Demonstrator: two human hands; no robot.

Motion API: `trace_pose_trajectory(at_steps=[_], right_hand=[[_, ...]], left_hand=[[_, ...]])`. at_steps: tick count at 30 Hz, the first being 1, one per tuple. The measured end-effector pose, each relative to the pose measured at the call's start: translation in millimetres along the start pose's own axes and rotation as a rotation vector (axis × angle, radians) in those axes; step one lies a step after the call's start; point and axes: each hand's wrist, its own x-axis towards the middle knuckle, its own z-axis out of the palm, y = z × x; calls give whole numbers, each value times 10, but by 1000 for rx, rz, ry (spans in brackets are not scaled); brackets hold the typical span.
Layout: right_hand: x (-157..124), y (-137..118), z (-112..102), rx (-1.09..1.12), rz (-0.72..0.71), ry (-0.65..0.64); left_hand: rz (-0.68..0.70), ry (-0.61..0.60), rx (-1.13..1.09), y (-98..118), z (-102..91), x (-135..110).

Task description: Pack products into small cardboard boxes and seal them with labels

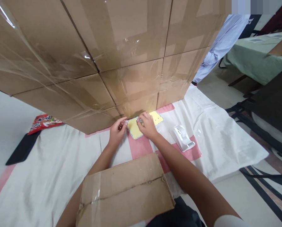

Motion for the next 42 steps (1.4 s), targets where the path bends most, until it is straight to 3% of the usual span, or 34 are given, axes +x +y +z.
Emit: trace_pose_trajectory(at_steps=[5, 13, 18, 23, 27, 35, 39, 42], right_hand=[[1, 39, 51, -11, -54, -53], [-22, 25, 83, -266, -110, -182], [-34, -38, 72, -366, -124, -167], [-28, -4, 72, -332, -2, -153], [-24, 46, 70, -256, 6, -137], [-53, 41, 72, -80, -92, -36], [-56, 66, 114, 13, -150, 56], [-61, 66, 135, 94, -201, 117]], left_hand=[[182, 91, 100, 56, -36, -7], [246, 131, 148, 17, -53, 1], [253, 99, 156, -18, -49, 1], [239, 77, 159, -4, -54, -2], [226, 59, 152, 4, -58, 0], [277, -8, 78, 62, -37, -1], [112, -62, 121, -86, -10, -7], [129, -90, 149, -156, -12, 1]])
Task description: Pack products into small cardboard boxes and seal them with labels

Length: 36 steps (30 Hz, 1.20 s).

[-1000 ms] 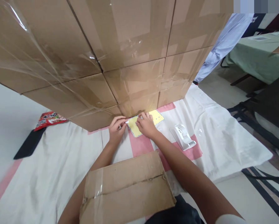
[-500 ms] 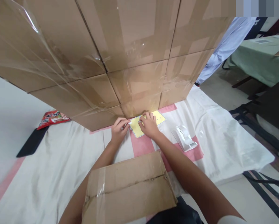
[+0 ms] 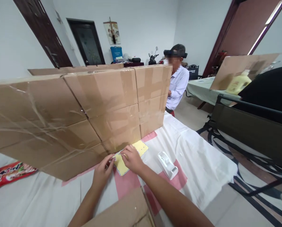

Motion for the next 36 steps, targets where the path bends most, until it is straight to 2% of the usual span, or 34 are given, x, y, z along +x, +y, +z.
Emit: trace_pose_trajectory(at_steps=[4, 12, 17, 21, 28, 32, 36], right_hand=[[-18, -11, 20, 48, -81, 36], [-15, -28, 36, -24, -155, -33], [-6, -39, 34, -55, -181, -47], [-21, -45, 64, -74, -181, -56], [5, 65, 5, -40, -56, 23], [19, 94, -71, 73, -139, -12], [16, 14, -64, 65, -153, -51]], left_hand=[[160, -49, 58, 0, -11, 12], [301, -11, 117, 52, 2, 18], [308, 57, 167, 60, -35, 19], [386, 60, 203, 57, -64, 15], [444, 39, 286, 172, -67, 16], [423, 0, 259, 173, -63, 16], [430, 6, 265, 127, -51, 10]])
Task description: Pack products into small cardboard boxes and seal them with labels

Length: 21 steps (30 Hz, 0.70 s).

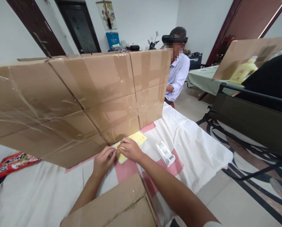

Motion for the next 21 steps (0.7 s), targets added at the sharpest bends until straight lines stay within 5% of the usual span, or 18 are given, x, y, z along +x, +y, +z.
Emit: trace_pose_trajectory(at_steps=[8, 12, 21], right_hand=[[73, 121, -158, -109, 364, 82], [83, 192, -194, -191, 531, -26], [119, 144, -140, -310, 529, -255]], left_hand=[[-159, 43, -46, 11, 6, 0], [-202, 18, -63, 42, -2, 29], [-246, -9, -77, 48, 2, 28]])
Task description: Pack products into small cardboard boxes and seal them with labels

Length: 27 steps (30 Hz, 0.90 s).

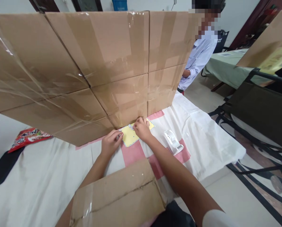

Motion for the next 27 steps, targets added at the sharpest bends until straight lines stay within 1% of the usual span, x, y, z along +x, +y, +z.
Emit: trace_pose_trajectory(at_steps=[3, 6, 12, 14, 16, 18, 20, 23, 25, 27], right_hand=[[-4, -31, 17, -24, 48, 6], [-18, -56, 36, -20, 104, 59], [-42, -37, 16, 80, 59, 131], [-60, -38, -5, 124, 4, 182], [-88, -58, -15, 193, -122, 206], [-121, -93, 0, 277, -272, 180], [-151, -135, 37, 346, -380, 136], [-181, -184, 92, 398, -433, 111], [-190, -200, 103, 440, -424, 94], [-191, -204, 95, 527, -390, 52]], left_hand=[[-3, 0, -12, 2, 6, -2], [-4, 0, -23, 3, 8, -2], [-21, -11, -57, 8, -9, 4], [-28, -22, -74, 2, -10, 2], [-34, -35, -95, -16, -1, -9], [-46, -49, -120, -45, 15, -29], [-71, -44, -145, -72, 35, -53], [-126, -16, -196, -84, 62, -79], [-155, -13, -240, -71, 70, -84], [-178, -24, -284, -50, 71, -83]])
